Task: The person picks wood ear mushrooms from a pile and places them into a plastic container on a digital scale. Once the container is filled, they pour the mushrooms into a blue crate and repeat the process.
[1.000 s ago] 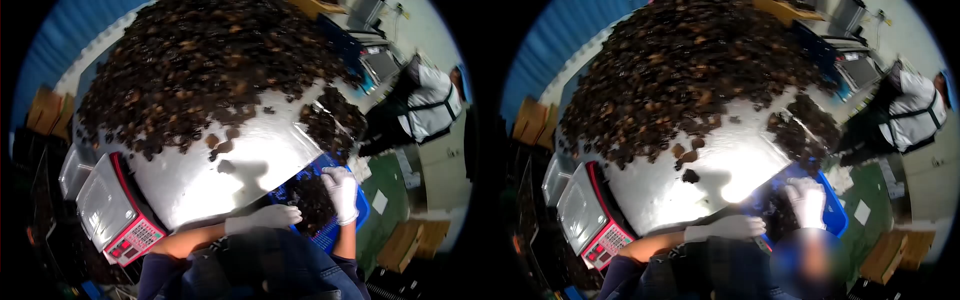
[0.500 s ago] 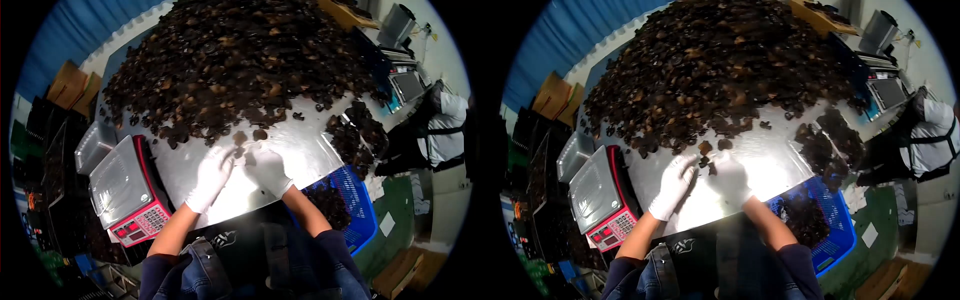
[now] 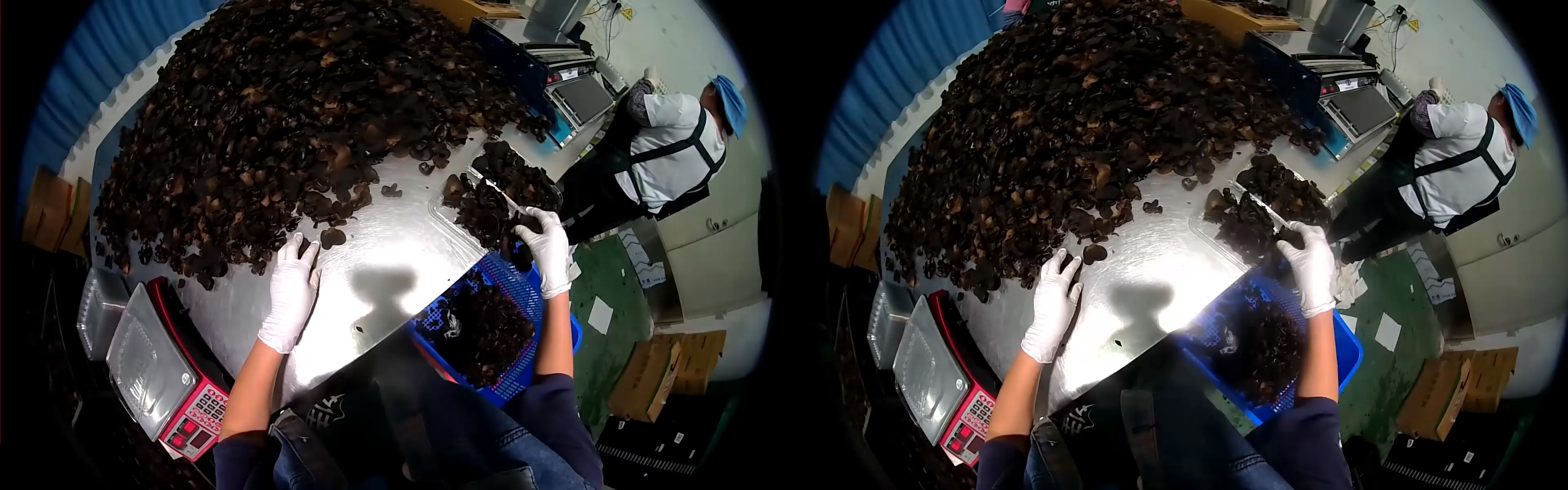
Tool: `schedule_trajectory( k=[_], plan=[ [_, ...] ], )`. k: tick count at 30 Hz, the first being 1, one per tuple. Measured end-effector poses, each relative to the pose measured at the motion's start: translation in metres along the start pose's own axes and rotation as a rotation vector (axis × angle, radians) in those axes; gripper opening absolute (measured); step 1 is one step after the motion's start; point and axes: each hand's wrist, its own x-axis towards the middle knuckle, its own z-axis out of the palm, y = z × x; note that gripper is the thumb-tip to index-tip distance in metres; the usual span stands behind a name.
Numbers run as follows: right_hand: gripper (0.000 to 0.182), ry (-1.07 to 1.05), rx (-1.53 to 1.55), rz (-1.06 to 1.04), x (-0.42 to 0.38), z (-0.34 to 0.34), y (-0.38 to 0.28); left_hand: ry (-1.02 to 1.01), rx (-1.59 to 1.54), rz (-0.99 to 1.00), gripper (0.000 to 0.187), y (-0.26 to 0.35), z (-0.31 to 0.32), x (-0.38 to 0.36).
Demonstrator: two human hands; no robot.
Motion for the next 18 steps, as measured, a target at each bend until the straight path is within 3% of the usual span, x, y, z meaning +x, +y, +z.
schedule_trajectory(
  k=[2, 5, 7, 11, 13, 17, 18],
  plan=[
    [0.048, -0.052, -0.031, -0.088, 0.004, 0.011, 0.022, 0.003, -0.01, -0.029, 0.048, -0.002, 0.001, 0.001],
    [0.045, 0.118, -0.059, 0.016, -0.002, -0.001, 0.005, 0.088, -0.025, -0.031, 0.035, -0.006, 0.002, 0.006],
    [0.031, 0.17, 0.061, 0.053, -0.015, -0.013, -0.02, 0.07, -0.092, -0.109, 0.022, -0.011, 0.002, 0.009],
    [0.017, 0.256, 0.116, -0.144, -0.061, 0.003, -0.048, 0.229, -0.281, -0.129, 0.012, -0.019, 0.008, 0.014],
    [0.017, 0.085, 0.198, -0.238, -0.094, 0.022, -0.107, 0.305, -0.357, -0.146, 0.013, -0.021, 0.003, 0.013],
    [0.032, -0.665, 0.2, -0.757, -0.16, 0.122, -0.162, 0.354, -0.374, -0.191, 0.015, -0.025, -0.019, 0.0],
    [0.043, -0.615, 0.163, -0.913, -0.173, 0.134, -0.179, 0.367, -0.388, -0.214, 0.015, -0.026, -0.027, -0.006]
  ],
)
